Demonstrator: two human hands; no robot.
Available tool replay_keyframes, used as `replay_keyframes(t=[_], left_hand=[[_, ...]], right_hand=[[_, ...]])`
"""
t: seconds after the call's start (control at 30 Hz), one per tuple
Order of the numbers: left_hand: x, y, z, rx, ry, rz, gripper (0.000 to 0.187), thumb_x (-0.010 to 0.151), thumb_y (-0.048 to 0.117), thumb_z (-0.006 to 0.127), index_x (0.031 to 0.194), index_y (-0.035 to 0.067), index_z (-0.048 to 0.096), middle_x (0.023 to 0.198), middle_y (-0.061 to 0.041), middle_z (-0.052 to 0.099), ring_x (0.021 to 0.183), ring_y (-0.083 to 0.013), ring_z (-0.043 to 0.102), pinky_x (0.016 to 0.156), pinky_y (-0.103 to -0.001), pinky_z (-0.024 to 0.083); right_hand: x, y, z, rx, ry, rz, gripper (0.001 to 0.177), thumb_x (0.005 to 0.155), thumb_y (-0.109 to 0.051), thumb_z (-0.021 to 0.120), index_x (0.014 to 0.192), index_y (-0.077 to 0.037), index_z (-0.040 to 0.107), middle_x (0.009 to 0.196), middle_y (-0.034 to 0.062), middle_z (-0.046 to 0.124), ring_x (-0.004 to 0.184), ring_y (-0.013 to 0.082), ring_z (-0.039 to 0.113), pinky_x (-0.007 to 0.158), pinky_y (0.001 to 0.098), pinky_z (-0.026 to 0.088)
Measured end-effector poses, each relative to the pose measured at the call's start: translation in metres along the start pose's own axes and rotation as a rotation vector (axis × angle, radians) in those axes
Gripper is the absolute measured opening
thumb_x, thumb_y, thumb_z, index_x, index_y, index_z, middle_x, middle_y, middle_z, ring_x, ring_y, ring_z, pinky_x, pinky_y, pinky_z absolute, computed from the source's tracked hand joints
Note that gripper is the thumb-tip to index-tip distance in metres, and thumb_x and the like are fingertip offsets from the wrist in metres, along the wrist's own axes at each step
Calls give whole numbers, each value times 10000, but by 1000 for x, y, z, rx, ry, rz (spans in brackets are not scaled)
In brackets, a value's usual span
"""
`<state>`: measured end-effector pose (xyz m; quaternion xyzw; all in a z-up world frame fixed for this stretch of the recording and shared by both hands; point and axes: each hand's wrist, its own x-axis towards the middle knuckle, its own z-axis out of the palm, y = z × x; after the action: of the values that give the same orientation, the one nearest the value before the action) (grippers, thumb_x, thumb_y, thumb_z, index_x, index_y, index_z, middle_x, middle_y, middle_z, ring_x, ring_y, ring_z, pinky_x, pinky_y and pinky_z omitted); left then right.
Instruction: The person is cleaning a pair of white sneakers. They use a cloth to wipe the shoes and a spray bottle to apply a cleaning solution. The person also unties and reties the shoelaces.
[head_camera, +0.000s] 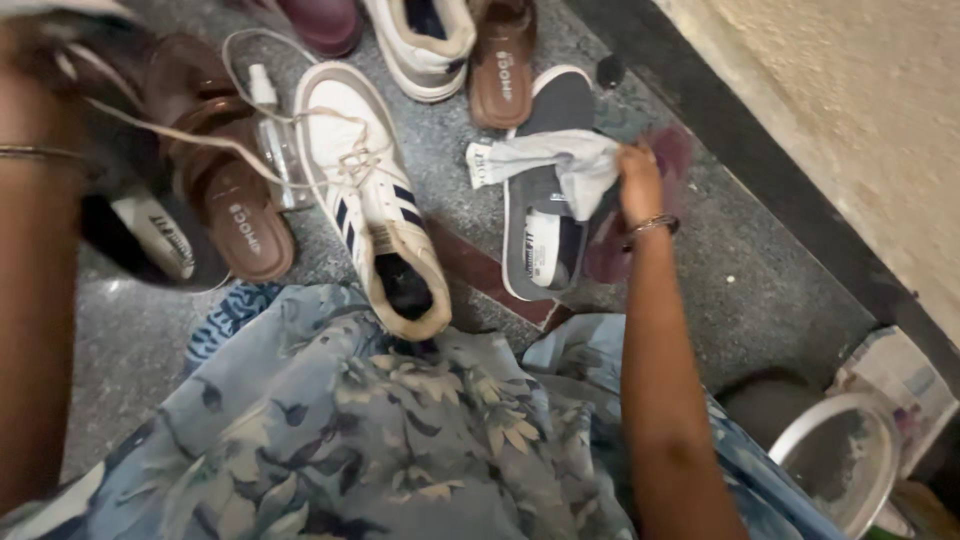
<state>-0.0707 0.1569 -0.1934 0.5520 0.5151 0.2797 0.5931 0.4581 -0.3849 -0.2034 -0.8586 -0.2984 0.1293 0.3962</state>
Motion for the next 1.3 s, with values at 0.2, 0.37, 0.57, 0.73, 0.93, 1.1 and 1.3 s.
replay_keyframes(t=[0.2, 0.37, 0.57, 0.73, 0.93, 1.1, 1.3], left_hand=[[-54, 34, 72, 86, -222, 410, 628, 886, 26, 718, 1411, 1, 374, 1250, -95, 618, 1115, -214, 626, 887, -340, 560], [-142, 66, 112, 694, -305, 745, 428, 833, 169, 815, 1223, 90, 658, 1265, -113, 657, 1189, -341, 618, 1033, -469, 496], [-210, 77, 135, 878, -607, 760, 455, 866, 438, 727, 1203, 134, 697, 1249, -46, 640, 1298, -238, 527, 1120, -726, 209], [-213, 71, 126, 948, -485, 760, 494, 811, 481, 712, 1178, 151, 706, 1324, -78, 615, 1339, -299, 478, 1090, -737, 186], [-201, 77, 121, 960, -254, 904, 546, 888, 545, 694, 1204, 100, 708, 1387, -128, 603, 1368, -327, 460, 1093, -663, 255], [-190, 63, 100, 1100, -409, 515, 414, 994, 481, 652, 1209, 130, 698, 1229, -98, 631, 1256, -313, 523, 1065, -571, 356], [-174, 35, 101, 1295, -291, 625, 574, 816, 403, 730, 1304, 116, 636, 1239, -86, 624, 1255, -313, 508, 1068, -617, 310]], right_hand=[[9, 6, 3, 305, 28, 636, 455, 948, -336, 677, 1188, 49, 689, 969, 105, 719, 845, 248, 700, 740, 374, 574], [12, -16, -7, -326, -160, 172, 412, 799, -249, 753, 1128, -2, 730, 1004, 161, 753, 923, 293, 720, 812, 399, 562], [23, -61, -78, -307, -141, 274, 232, 934, -190, 709, 1023, 21, 747, 986, 162, 747, 860, 258, 686, 774, 411, 522], [-26, -163, -161, 1085, 78, 138, 125, 1035, -111, 636, 1152, -71, 652, 1087, 57, 654, 1017, 228, 661, 990, 407, 584], [-48, -270, -126, 993, 149, -90, 236, 1023, -222, 685, 1193, -70, 628, 1103, 64, 654, 1008, 236, 657, 939, 391, 564], [-47, -305, 44, 334, -26, -63, 347, 1012, -314, 726, 1228, -69, 608, 1116, 70, 654, 1001, 242, 654, 897, 378, 548], [-114, -297, 193, -446, -447, -520, 814, 847, -566, 790, 1445, -79, 530, 1432, 295, 478, 1267, 472, 492, 1046, 494, 413]])
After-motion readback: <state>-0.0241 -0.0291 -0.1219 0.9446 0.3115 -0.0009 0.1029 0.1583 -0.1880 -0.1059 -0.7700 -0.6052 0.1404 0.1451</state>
